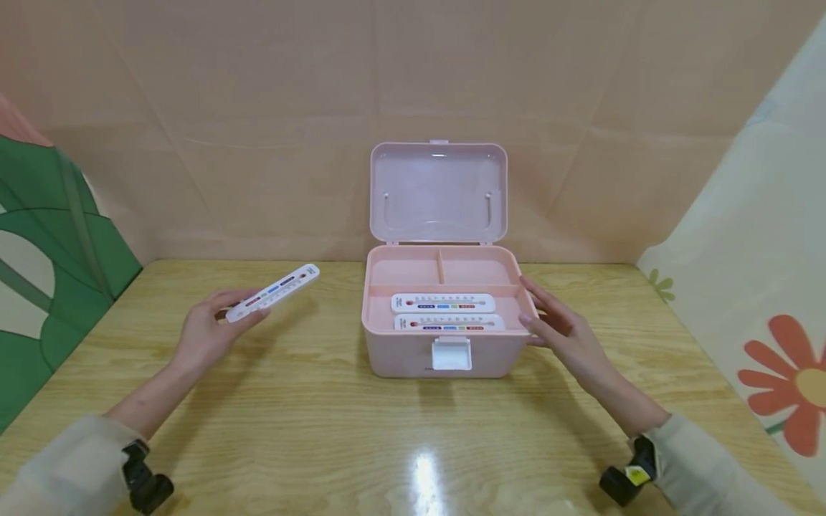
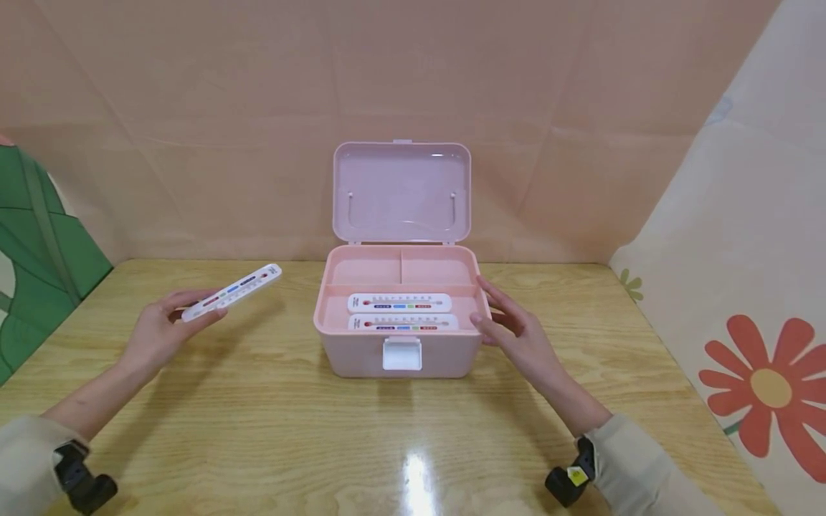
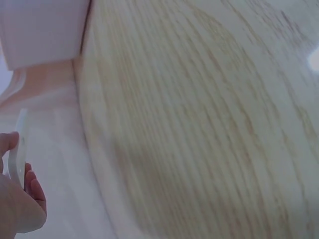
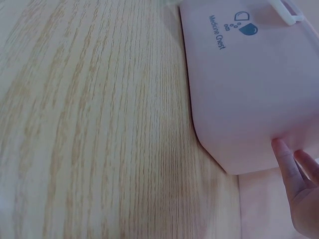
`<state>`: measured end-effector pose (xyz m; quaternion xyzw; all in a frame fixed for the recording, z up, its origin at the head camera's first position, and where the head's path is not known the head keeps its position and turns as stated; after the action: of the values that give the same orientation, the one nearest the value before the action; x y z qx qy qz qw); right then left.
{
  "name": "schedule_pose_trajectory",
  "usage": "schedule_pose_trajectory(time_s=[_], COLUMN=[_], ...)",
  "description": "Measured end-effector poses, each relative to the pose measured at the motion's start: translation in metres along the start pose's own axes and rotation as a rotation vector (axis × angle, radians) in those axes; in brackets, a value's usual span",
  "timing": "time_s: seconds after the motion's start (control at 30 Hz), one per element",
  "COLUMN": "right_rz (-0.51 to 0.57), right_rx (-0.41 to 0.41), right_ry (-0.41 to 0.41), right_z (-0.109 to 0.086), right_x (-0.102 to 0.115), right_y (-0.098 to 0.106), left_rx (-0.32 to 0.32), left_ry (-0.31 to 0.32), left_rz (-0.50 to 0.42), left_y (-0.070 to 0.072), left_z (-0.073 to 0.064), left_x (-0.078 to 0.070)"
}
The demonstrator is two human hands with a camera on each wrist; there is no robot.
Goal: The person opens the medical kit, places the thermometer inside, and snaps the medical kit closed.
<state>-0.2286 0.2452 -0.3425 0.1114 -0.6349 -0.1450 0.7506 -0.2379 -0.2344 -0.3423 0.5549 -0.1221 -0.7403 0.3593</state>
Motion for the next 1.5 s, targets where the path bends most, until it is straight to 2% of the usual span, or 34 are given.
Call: schedule_pose_trajectory(time_s=[0.3,0.57,0.73,1.07,1.5], right_rz=[-0.007,-0.011,-0.012,-0.010,0.037], right_rx=[-0.005,-0.004,-0.007,-0.007,0.000], right_ry=[-0.007,-0.012,-0.014,-0.013,0.016], right_z=[-0.001,-0.001,-0.001,-0.001,0.000], right_x=[-0.001,0.000,-0.001,-0.001,-0.002], right_y=[0.000,0.001,0.001,0.000,-0.001], left_rx=[0.045,0.043,0.050,0.105,0.130], left_ry=[0.026,-0.003,-0.044,-0.073,-0.140], left_rz=[-0.035,-0.039,-0.051,-0.087,-0.119], left_y=[0.003,0.008,0.009,0.004,-0.007], left_z=[-0.003,-0.002,-0.003,-0.006,-0.010], left_x=[-0.015,-0.023,-0.031,-0.049,-0.072])
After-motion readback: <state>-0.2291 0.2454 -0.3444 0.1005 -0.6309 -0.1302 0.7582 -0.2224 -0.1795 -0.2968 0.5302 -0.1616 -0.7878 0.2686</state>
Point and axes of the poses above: each hand's wrist, its own z-axis towards the middle knuckle, its own y-axis out of the back of the hand, x = y × z, the point moved 6 cm from there along z, towards the middle knuckle, and after that the axes turned 12 degrees about -x, right-handed, at the moved point
